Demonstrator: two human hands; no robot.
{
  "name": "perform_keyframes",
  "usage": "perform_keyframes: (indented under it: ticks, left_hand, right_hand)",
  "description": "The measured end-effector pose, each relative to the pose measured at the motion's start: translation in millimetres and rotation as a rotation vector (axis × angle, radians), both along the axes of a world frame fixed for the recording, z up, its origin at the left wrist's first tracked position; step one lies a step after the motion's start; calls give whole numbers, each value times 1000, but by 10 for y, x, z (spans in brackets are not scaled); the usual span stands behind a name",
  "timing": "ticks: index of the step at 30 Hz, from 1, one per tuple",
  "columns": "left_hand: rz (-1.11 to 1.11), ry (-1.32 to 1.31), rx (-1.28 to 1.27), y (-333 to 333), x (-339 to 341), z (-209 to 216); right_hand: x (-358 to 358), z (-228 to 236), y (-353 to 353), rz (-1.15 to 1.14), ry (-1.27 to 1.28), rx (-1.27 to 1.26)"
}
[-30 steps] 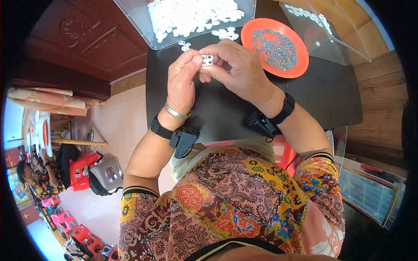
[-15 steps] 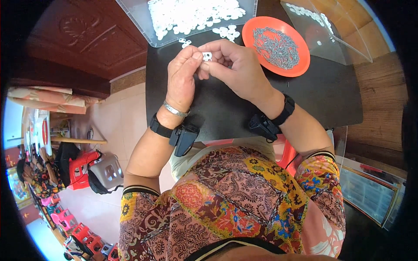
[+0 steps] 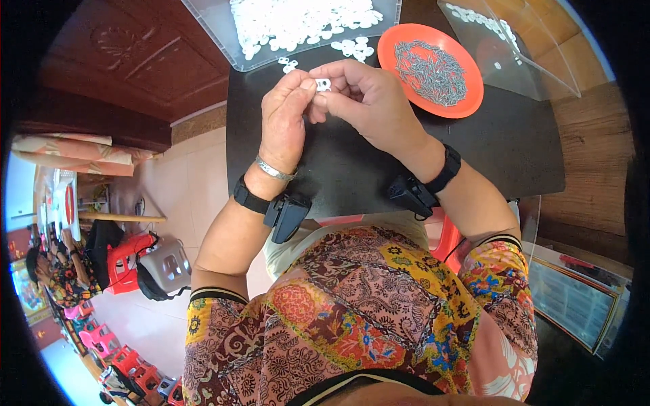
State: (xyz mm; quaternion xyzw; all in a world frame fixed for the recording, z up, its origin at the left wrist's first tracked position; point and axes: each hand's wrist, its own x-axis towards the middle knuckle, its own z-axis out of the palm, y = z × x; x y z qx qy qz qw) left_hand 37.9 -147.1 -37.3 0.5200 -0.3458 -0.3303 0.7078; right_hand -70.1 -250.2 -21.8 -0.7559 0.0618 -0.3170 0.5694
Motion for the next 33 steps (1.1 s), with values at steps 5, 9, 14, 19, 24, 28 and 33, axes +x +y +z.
perform_keyframes:
  ticks: [5,9,14,19,24,28,33]
  left_hand:
    - [-7,-18,11,25,10,21]
    - [40,-86,19,13,3,-4]
    - [104,-171,41,29,-14,28]
    - [78,-168,39,36,-16,26]
    - [-11,-49,-6,38,12,27]
    - [-48,-25,-7,41,37,27]
    - [-74,2,-19,20,35,30]
  right_hand:
    - [-25,86,-24,4,51,-60]
    - [-36,54,-78,71,94,-53]
    - [-18,34,-53,33,88,-127]
    - [-41,64,-48,-13,85,-225]
    - [-34,21,-75,-52,14,-346]
    - [-48,53,-68,-50,20,-365]
    - [-70,151,-80,12,52,-340]
